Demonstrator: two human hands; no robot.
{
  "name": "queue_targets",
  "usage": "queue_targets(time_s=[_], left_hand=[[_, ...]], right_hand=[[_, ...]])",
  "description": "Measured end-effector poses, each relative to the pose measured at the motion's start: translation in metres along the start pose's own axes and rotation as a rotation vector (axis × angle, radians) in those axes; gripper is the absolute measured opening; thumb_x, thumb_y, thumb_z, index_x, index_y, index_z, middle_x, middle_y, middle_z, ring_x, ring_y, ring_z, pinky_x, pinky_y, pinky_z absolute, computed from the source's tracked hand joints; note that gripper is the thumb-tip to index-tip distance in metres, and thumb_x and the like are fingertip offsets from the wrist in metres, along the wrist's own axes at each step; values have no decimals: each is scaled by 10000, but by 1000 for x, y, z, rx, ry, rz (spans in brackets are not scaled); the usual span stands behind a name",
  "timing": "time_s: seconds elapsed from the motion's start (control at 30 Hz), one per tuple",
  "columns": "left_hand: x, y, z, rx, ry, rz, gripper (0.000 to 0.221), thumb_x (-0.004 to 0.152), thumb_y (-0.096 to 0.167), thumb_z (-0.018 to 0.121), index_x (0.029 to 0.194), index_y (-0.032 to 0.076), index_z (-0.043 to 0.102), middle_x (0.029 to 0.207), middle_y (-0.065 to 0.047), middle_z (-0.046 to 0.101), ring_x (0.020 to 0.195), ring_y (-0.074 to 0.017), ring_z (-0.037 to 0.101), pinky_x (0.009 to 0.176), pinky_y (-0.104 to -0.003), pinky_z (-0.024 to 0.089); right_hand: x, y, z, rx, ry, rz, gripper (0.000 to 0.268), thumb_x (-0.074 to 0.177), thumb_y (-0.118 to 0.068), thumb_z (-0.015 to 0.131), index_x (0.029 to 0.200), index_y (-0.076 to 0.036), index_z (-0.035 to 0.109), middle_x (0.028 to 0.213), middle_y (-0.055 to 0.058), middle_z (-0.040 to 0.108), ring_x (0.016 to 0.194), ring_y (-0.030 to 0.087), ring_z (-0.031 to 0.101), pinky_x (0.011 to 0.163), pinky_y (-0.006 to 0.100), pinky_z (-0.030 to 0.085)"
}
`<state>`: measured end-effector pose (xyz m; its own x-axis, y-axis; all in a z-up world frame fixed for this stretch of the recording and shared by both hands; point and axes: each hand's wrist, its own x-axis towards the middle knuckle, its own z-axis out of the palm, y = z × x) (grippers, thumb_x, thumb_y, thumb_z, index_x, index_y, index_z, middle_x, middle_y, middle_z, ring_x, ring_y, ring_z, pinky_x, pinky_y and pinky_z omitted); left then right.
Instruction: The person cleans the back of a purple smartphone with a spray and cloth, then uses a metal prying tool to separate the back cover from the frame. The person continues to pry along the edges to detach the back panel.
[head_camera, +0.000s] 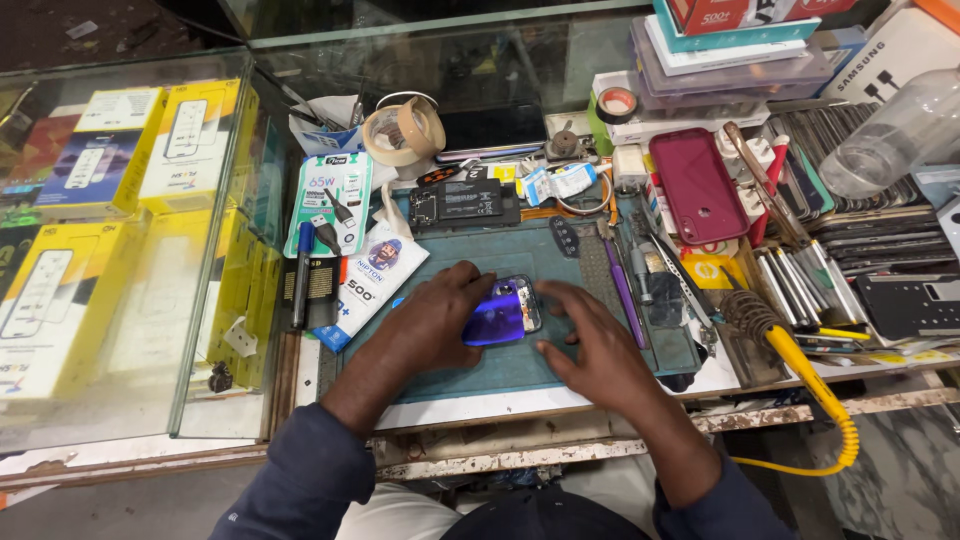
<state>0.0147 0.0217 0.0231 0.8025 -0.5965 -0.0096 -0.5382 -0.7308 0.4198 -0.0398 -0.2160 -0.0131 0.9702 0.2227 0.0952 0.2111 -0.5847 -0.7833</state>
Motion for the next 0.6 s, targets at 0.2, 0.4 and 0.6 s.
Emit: queue_targets(time_s=[0.2,0.4,0.6], left_hand=[[2,3,-10,47,-84,165,944,521,94,911,1393,56,550,1227,-145,624,1109,-377,629,931,-441,522],[7,-3,-15,-10,-136,268,972,523,77,905,1416,31,524,1258,-149,622,1120,-385,626,944,-438,510],[22,0,-19,-44,-142,437,911,494,26,876,1352,16,571,1280,-140,624,1138,-375,632,961,-422,508]], right_hand=[[23,-7,-11,-77,-194,-174,1091,714,-152,858,1594,-157,213,1421,159,542,1319,353,498,1083,455,427],[6,-5,-4,-225,-76,-211,1058,689,-256,893,1568,-122,320,1278,204,624,1178,376,588,984,478,499],[-12,2,5,-216,173,-250,997,648,-323,916,1472,-53,425,1170,190,682,1065,368,674,901,467,557]])
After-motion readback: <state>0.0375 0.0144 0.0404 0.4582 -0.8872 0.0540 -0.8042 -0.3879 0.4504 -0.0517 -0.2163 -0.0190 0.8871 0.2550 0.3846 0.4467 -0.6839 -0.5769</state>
